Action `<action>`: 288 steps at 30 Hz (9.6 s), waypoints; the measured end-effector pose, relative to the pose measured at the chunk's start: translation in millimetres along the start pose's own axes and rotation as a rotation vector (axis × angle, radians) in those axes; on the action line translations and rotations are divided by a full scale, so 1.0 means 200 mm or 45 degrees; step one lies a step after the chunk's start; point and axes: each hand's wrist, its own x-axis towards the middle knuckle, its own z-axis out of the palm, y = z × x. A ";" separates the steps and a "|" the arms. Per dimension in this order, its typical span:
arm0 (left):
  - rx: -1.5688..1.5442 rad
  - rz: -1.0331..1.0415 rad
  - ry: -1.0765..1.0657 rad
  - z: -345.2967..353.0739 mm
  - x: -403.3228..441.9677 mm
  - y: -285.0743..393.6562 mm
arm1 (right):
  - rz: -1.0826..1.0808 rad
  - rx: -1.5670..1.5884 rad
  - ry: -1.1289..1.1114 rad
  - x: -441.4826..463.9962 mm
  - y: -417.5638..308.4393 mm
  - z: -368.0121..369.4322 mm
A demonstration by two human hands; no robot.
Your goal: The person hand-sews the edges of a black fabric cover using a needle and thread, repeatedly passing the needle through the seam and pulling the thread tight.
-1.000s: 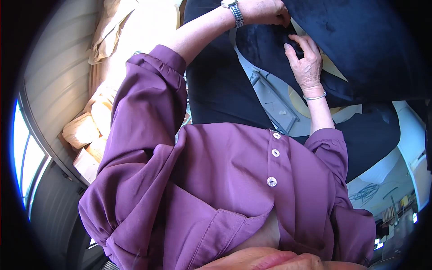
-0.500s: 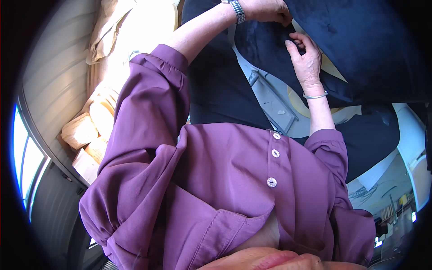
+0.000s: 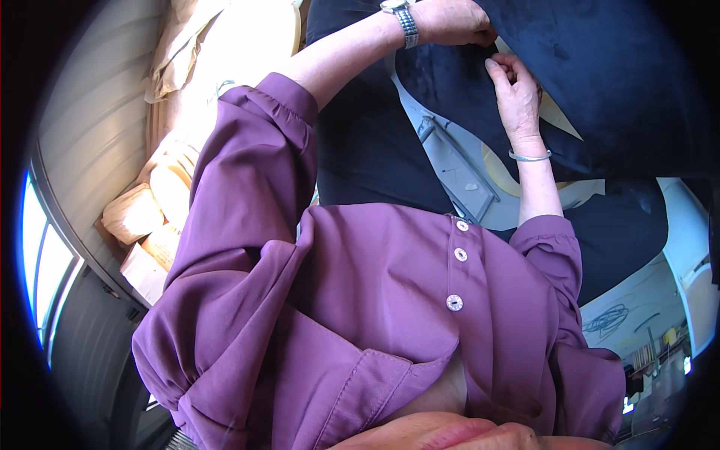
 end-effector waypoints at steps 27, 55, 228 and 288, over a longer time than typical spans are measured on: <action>-0.976 -0.525 0.570 0.04 -0.31 0.76 | -0.218 0.115 -0.076 -0.12 0.07 -0.13; -1.454 -0.958 1.455 -1.01 -1.74 0.19 | -0.263 0.380 -0.019 -0.07 0.21 -0.11; -1.883 0.157 1.223 -0.84 -0.67 1.02 | -0.585 -0.319 -0.519 -0.62 -1.28 -1.03; -0.613 -0.924 0.589 0.22 -0.22 0.44 | -0.502 -0.621 -0.354 -0.20 -0.24 -0.50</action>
